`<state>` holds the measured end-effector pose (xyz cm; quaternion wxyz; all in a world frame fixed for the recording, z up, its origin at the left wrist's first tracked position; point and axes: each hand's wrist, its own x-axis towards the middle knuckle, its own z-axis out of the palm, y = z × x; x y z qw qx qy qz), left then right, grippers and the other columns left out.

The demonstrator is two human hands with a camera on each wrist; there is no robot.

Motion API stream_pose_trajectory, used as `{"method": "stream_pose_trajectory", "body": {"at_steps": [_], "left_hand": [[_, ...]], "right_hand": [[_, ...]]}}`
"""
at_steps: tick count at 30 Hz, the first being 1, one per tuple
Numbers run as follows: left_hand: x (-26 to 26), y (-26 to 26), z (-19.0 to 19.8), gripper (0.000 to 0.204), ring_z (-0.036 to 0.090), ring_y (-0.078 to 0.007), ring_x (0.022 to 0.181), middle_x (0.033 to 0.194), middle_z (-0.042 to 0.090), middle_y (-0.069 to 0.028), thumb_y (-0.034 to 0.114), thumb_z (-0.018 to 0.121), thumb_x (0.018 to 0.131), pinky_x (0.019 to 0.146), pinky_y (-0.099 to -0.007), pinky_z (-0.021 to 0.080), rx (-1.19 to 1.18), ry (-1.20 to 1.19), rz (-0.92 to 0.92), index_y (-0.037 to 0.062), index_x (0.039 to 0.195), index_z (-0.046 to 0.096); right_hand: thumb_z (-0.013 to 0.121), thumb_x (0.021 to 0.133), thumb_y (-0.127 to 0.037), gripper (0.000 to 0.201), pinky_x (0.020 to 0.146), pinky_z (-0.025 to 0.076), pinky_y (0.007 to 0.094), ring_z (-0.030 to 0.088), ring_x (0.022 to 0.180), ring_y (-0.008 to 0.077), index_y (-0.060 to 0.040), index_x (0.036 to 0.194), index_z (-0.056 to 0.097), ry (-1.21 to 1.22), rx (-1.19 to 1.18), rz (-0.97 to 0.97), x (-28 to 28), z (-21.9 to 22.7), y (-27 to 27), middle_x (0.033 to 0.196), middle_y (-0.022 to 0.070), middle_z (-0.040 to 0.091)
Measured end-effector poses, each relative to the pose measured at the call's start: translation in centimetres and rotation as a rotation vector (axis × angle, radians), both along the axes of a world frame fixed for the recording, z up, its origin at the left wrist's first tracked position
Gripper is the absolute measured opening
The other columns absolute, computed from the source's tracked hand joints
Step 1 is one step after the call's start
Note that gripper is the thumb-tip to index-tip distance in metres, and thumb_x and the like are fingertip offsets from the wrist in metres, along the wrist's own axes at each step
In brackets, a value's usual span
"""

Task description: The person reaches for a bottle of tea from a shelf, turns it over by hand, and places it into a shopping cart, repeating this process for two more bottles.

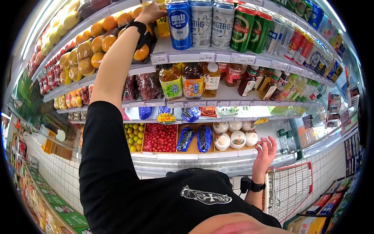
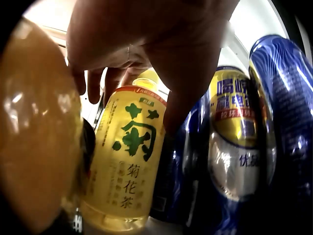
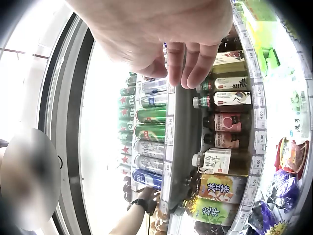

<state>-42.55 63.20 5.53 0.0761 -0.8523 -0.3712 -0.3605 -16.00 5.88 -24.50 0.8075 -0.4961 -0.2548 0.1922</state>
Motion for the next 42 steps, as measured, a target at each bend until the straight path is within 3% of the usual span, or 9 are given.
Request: {"method": "stream_pose_trajectory", "body": {"at_steps": [3, 4, 8, 11, 14, 17, 26, 34, 42], "left_hand": [[0.6, -0.4, 0.1, 0.076, 0.063, -0.0351, 0.108, 0.115, 0.063, -0.0268, 0.058, 0.062, 0.080, 0.094, -0.0359, 0.049, -0.013, -0.040, 0.075, -0.0021, 0.126, 0.054], [1.0, -1.1, 0.0, 0.068, 0.060, -0.0334, 0.113, 0.122, 0.059, -0.0250, 0.038, 0.072, 0.080, 0.096, -0.0368, 0.050, -0.040, -0.098, 0.110, 0.0005, 0.131, 0.047], [1.1, -7.2, 1.2, 0.026, 0.065, -0.0332, 0.087, 0.097, 0.068, -0.0211, 0.027, 0.065, 0.080, 0.078, -0.0413, 0.050, -0.070, -0.069, -0.013, 0.0022, 0.088, 0.068], [-0.1, -6.2, 0.8, 0.026, 0.065, -0.0304, 0.091, 0.099, 0.068, -0.0199, 0.022, 0.070, 0.077, 0.084, -0.0394, 0.049, 0.671, 0.649, 0.061, 0.0009, 0.092, 0.067], [0.6, -12.9, 0.5, 0.044, 0.063, -0.0301, 0.099, 0.102, 0.067, -0.0182, 0.024, 0.075, 0.074, 0.091, -0.0398, 0.047, -0.061, -0.293, -0.594, 0.0016, 0.109, 0.060], [-0.8, -13.9, -0.7, 0.064, 0.060, -0.0311, 0.106, 0.105, 0.065, -0.0174, 0.023, 0.078, 0.073, 0.095, -0.0395, 0.045, 0.067, -0.259, -0.208, 0.0009, 0.125, 0.047], [-1.8, -18.9, -2.3, 0.061, 0.066, -0.0333, 0.093, 0.099, 0.066, -0.0209, 0.029, 0.079, 0.073, 0.080, -0.0407, 0.051, 0.139, -0.302, -0.183, 0.0012, 0.118, 0.049], [-5.3, -20.1, -5.1, 0.066, 0.058, -0.0172, 0.100, 0.108, 0.058, -0.0082, 0.014, 0.086, 0.068, 0.086, -0.0327, 0.048, 0.245, -0.456, -0.402, 0.0049, 0.119, 0.047], [-10.2, -26.2, -12.3, 0.071, 0.057, -0.0274, 0.115, 0.128, 0.052, -0.0168, 0.008, 0.079, 0.075, 0.096, -0.0373, 0.052, 0.451, -0.774, -0.545, 0.0021, 0.133, 0.038]], "right_hand": [[0.053, 0.095, -0.006, 0.031, 0.074, 0.050, 0.0254, 0.060, 0.089, 0.0141, -0.0028, 0.125, 0.050, -0.012, -0.032, -0.069, 1.3, -0.8, 0.1, 0.105, 0.0091, 0.063], [0.053, 0.095, -0.006, 0.030, 0.073, 0.050, 0.0253, 0.060, 0.088, 0.0139, -0.0030, 0.124, 0.051, 0.024, -0.020, -0.090, 1.7, -0.9, 0.3, 0.104, 0.0086, 0.063], [0.053, 0.094, -0.005, 0.029, 0.072, 0.050, 0.0247, 0.060, 0.086, 0.0132, -0.0030, 0.123, 0.052, 0.022, 0.000, -0.122, 2.7, -0.9, 1.0, 0.099, 0.0070, 0.063], [0.053, 0.095, -0.006, 0.026, 0.071, 0.050, 0.0245, 0.060, 0.085, 0.0129, -0.0026, 0.121, 0.053, -0.046, -0.010, -0.079, 2.8, -1.0, 1.4, 0.097, 0.0068, 0.063], [0.053, 0.095, -0.006, 0.024, 0.071, 0.050, 0.0248, 0.060, 0.085, 0.0134, -0.0022, 0.119, 0.054, -0.008, -0.029, -0.088, 3.2, -1.6, 2.0, 0.097, 0.0069, 0.063], [0.052, 0.096, -0.007, 0.022, 0.070, 0.051, 0.0251, 0.061, 0.085, 0.0141, -0.0019, 0.117, 0.055, 0.013, -0.024, -0.076, 3.5, -1.7, 2.4, 0.097, 0.0074, 0.063], [0.052, 0.096, -0.008, 0.017, 0.074, 0.051, 0.0277, 0.061, 0.088, 0.0154, -0.0023, 0.111, 0.058, -0.056, -0.007, 0.054, 4.0, -1.7, 3.5, 0.100, 0.0073, 0.063], [0.050, 0.096, -0.005, 0.015, 0.077, 0.053, 0.0310, 0.062, 0.084, 0.0179, 0.0014, 0.106, 0.060, -0.051, 0.030, 0.158, 2.6, -1.6, 5.5, 0.095, 0.0105, 0.064], [0.051, 0.092, -0.002, 0.017, 0.088, 0.050, 0.0361, 0.062, 0.092, 0.0215, 0.0037, 0.106, 0.058, -0.287, 0.181, 0.292, 2.5, -0.9, 9.1, 0.099, 0.0131, 0.063]]}}
